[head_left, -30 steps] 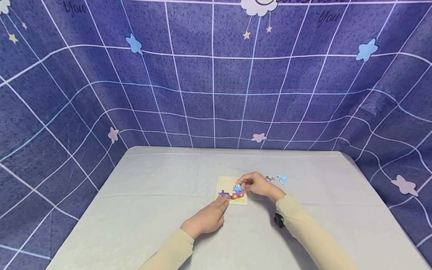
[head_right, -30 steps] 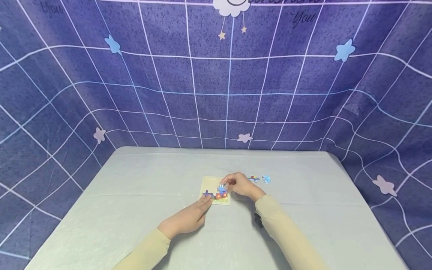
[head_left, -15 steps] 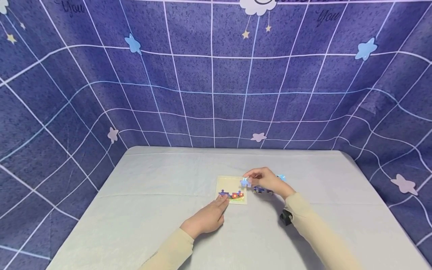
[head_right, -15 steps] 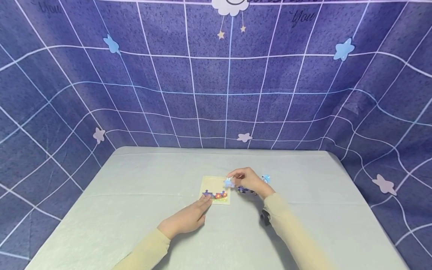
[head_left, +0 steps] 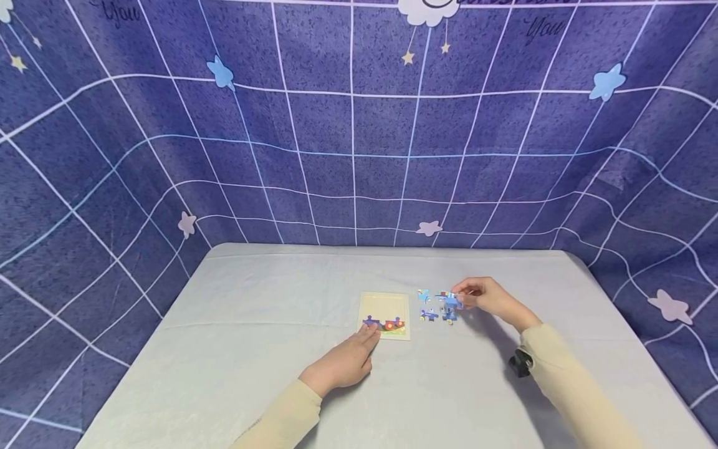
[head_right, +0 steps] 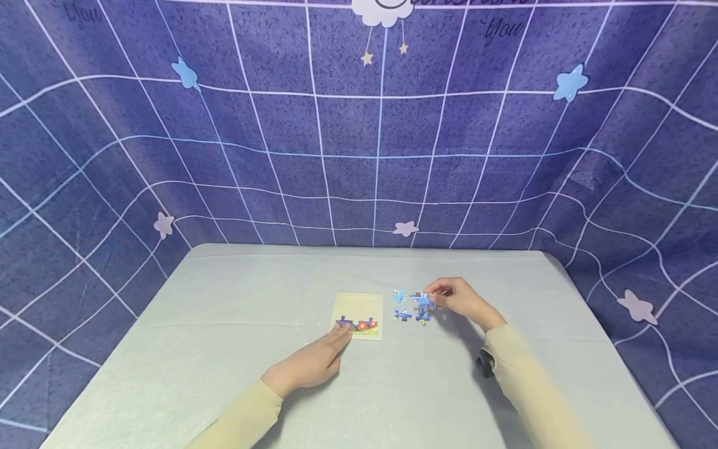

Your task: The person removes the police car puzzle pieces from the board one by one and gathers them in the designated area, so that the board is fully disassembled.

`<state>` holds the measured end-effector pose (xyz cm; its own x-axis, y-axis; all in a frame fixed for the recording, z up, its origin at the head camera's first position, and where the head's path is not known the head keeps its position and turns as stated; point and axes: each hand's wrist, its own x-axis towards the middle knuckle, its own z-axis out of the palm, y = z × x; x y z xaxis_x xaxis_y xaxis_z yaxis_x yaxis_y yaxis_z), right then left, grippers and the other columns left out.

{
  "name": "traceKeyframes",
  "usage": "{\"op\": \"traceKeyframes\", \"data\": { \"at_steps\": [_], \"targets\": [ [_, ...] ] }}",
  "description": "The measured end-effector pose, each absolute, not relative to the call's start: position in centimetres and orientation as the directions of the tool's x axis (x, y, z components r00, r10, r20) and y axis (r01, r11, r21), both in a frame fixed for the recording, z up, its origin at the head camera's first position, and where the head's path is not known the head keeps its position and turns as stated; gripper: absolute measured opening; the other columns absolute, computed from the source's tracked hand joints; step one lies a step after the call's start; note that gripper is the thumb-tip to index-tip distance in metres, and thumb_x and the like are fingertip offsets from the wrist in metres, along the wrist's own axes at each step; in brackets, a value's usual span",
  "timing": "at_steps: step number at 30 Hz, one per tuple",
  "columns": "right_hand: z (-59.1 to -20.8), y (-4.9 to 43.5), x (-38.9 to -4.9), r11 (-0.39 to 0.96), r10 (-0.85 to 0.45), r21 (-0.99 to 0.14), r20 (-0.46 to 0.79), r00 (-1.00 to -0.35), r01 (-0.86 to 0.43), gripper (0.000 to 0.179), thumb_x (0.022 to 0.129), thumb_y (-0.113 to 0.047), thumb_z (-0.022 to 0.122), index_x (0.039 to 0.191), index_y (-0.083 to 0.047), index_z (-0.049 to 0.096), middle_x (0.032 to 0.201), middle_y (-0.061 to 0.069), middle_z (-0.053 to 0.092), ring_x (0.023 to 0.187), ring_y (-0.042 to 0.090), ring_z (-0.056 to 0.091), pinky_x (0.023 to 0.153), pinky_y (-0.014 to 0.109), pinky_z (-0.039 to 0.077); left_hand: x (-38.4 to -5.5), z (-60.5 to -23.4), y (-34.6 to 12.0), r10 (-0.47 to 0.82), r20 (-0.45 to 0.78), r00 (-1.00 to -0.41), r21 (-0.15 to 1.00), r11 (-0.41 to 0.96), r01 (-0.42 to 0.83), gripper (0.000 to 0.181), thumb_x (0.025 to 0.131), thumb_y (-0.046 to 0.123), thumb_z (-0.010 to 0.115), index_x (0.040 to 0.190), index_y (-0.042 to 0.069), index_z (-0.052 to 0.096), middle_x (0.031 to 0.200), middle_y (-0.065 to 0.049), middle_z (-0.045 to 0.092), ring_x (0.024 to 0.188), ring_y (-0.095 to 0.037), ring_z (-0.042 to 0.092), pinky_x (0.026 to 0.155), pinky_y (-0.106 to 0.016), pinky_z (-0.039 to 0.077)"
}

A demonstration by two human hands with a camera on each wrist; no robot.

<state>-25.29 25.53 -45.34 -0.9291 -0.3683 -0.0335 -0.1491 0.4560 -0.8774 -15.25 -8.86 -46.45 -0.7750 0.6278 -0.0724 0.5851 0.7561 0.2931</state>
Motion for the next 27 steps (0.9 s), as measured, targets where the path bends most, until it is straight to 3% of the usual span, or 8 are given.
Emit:
{"op": "traceKeyframes", "data": {
  "at_steps": [11,17,27],
  "targets": [
    [-46.6,28.1,-24.0,0.493,-0.407,-0.847,-0.024,-0.913,-0.198,0.019,0.087,0.006,0.061,0.103,0.016,0.063,0.087,0.024,0.066,0.071,0.019,0.063,0.064,0.032,0.058,-15.3,-46.7,-8.9,0.629,-0.068,-0.774,0.283,0.756,0.590,0.051,0.095,0.010,0.050,0.141,-0.009,0.040,0.151,-0.021,0.034,0.141,-0.033,0.029,0.114,-0.044,0.029],
    [-47.5,28.3,-24.1,0.550,-0.399,-0.791,0.031,-0.916,-0.266,0.014,0.083,0.008,0.064,0.097,0.011,0.067,0.083,0.017,0.069,0.066,0.007,0.057,0.059,0.025,0.055,-15.2,-46.5,-8.8,0.628,-0.065,-0.776,0.284,0.757,0.589,0.051,0.094,0.010,0.050,0.141,-0.009,0.041,0.151,-0.022,0.034,0.140,-0.033,0.030,0.114,-0.045,0.030],
    [-47.5,27.9,-24.2,0.642,-0.394,-0.686,0.088,-0.915,-0.342,0.009,0.081,0.007,0.068,0.089,0.004,0.071,0.080,0.011,0.069,0.068,0.009,0.055,0.061,0.021,0.050,-15.0,-46.4,-8.6,0.621,-0.060,-0.781,0.274,0.763,0.586,0.052,0.093,0.010,0.049,0.141,-0.010,0.040,0.150,-0.022,0.034,0.140,-0.035,0.030,0.113,-0.045,0.030]
  ]
}}
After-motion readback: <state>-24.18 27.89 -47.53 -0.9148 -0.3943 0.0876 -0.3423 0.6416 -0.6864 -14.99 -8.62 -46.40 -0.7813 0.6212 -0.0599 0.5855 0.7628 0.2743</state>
